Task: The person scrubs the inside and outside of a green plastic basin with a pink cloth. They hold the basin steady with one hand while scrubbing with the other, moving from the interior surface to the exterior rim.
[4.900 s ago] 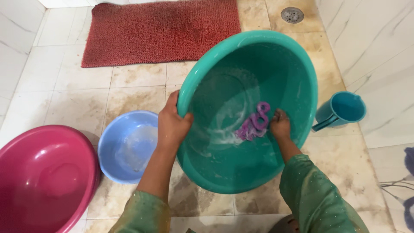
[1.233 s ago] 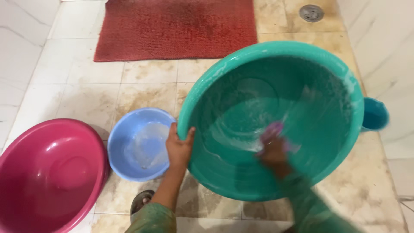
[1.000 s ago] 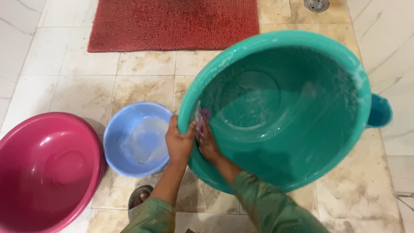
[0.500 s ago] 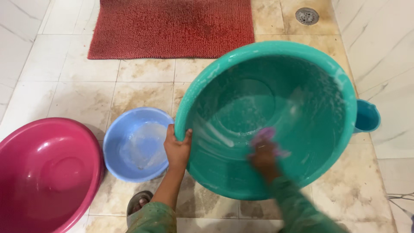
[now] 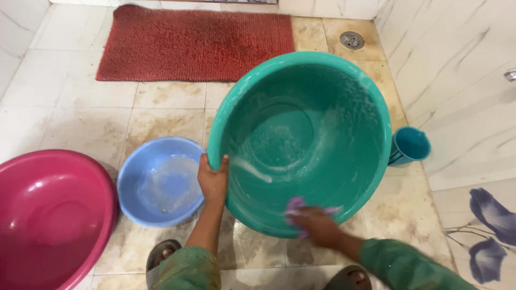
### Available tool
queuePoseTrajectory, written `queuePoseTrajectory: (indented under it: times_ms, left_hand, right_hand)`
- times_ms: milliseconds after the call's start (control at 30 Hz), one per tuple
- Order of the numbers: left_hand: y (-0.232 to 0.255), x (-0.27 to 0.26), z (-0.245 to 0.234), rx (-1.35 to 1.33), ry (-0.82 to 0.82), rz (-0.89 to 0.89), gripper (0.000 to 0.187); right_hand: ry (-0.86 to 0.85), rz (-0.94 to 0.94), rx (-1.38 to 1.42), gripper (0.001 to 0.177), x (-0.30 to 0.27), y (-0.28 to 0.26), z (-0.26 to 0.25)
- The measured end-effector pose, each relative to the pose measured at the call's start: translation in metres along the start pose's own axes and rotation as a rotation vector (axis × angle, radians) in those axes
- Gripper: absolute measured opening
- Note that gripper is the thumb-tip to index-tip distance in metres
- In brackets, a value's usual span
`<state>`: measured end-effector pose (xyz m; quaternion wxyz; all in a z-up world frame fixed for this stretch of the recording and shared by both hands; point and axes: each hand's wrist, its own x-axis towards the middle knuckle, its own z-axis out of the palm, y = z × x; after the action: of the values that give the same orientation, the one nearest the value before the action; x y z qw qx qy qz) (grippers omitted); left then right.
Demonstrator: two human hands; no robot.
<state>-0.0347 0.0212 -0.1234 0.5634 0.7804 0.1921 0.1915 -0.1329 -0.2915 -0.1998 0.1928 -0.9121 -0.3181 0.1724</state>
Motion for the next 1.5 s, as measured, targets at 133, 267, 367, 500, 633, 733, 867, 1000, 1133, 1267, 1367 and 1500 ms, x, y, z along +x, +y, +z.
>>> queuePoseTrajectory:
  times_ms: [133,267,367,500,633,733,867,1000,1133,1267,1367,1500]
  left_hand:
    - [0.021,-0.005,0.012,0.182,-0.184,-0.027,0.040]
    - [0.020,-0.010,0.020,0.141,-0.148,0.173,0.060]
    - [0.010,-0.025,0.027,0.184,-0.042,0.314,0.077]
    - [0.011,-0.045,0.036,0.176,-0.027,0.322,0.057]
    - [0.014,-0.036,0.034,0.133,-0.066,0.150,0.041]
    - [0.007,-0.015,0.024,0.173,0.026,0.204,0.048]
    - [-0.004,-0.004,0.006,0.196,-0.062,0.004,0.040]
    - [-0.001,0.003,0.009,0.209,-0.086,0.133,0.052]
    - [0.006,-0.005,0.004,0.169,-0.052,0.223,0.073]
    - [0.018,-0.007,-0.001,0.187,-0.054,0.288,0.060]
    - [0.030,-0.003,-0.012,0.183,-0.113,0.158,0.049]
    - [0.035,0.003,-0.030,0.212,-0.131,0.190,0.054]
  right_hand:
    - [-0.018,-0.006,-0.440,0.075,-0.050,0.094,-0.027]
    - [0.017,-0.009,-0.265,0.083,-0.032,0.052,0.001]
    - [0.350,0.115,0.054,0.071,0.040,-0.046,0.020]
    - [0.657,0.326,0.546,0.063,0.123,-0.129,-0.024]
    - [0.479,0.280,0.524,0.074,0.111,-0.131,-0.022]
    - [0.330,0.030,0.120,0.076,0.049,-0.066,0.018]
    - [0.140,-0.108,-0.236,0.073,-0.014,0.073,-0.006]
    - [0.091,0.084,-0.227,0.064,-0.007,0.062,-0.009]
    - [0.200,0.166,0.139,0.070,0.047,-0.059,0.011]
    - [0.340,0.181,0.642,0.087,0.099,-0.139,-0.009]
    - [0.235,0.033,0.703,0.098,0.104,-0.132,0.013]
    - [-0.033,-0.331,0.263,0.072,0.058,-0.006,0.070]
